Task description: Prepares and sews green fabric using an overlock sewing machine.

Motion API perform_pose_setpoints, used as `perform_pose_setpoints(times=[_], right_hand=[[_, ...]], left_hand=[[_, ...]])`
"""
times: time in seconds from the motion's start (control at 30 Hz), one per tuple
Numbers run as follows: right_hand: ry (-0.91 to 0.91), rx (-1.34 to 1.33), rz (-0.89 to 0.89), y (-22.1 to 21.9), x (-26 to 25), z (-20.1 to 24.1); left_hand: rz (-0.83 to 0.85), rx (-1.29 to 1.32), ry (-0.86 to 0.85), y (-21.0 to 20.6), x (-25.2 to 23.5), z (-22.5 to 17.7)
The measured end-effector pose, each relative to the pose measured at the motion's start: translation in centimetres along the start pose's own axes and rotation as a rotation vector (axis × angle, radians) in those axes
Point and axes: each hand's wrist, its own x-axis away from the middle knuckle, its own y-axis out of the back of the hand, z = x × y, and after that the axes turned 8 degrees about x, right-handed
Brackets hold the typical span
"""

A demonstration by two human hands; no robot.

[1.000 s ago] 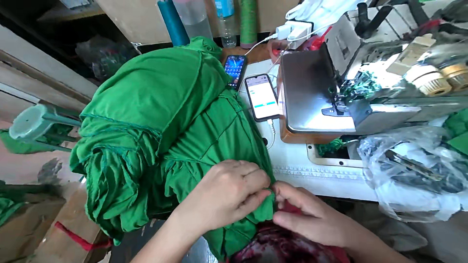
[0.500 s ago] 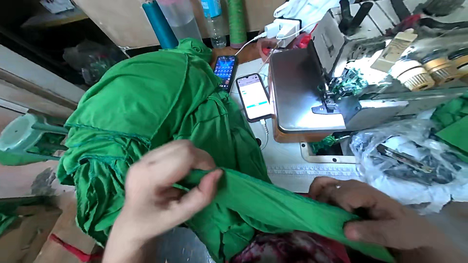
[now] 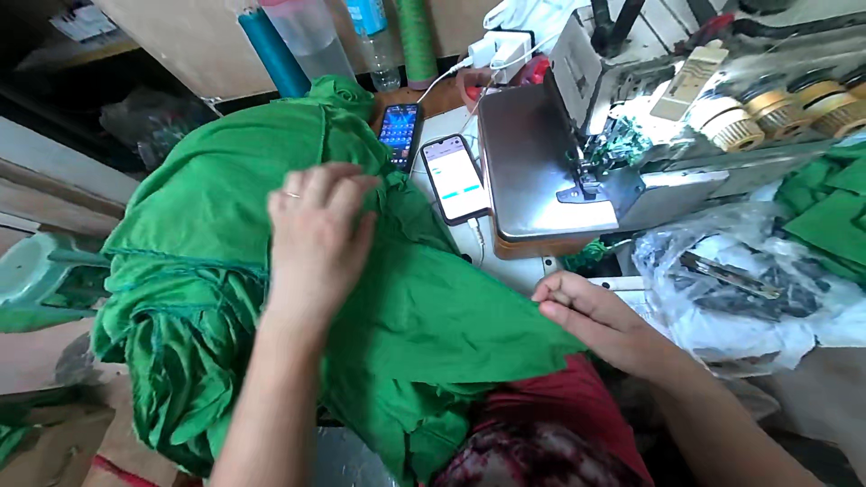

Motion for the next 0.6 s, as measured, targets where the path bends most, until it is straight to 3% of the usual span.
perform_pose_setpoints(times=[0.07,0.13,0.23,0.43,0.6], right_hand=[[0.014,0.035,-0.018,-0.1,-0.1,0.5],[0.042,0.078,-0.050,-0.1,-0.2,1.0],[0.058,0.101,-0.091,0.3,-0.2,1.6],[-0.027,0.006,-0.152,1.3,1.2,0.8],[-0.039,-0.116,-0.180,1.1,1.6,0.7]], left_hand=[[0.031,0.167,-0.067,-2.3,0.5,-3.8],[0.199,0.441,-0.104,-4.4,1.2,-7.3],[0.373,0.748,-0.115,-6.5,1.4,-8.9],[0.127,0.594,-0.142,-6.3,1.0,-7.1],[-0.060,0.596,-0.017,-8.7,3.2,-8.6]])
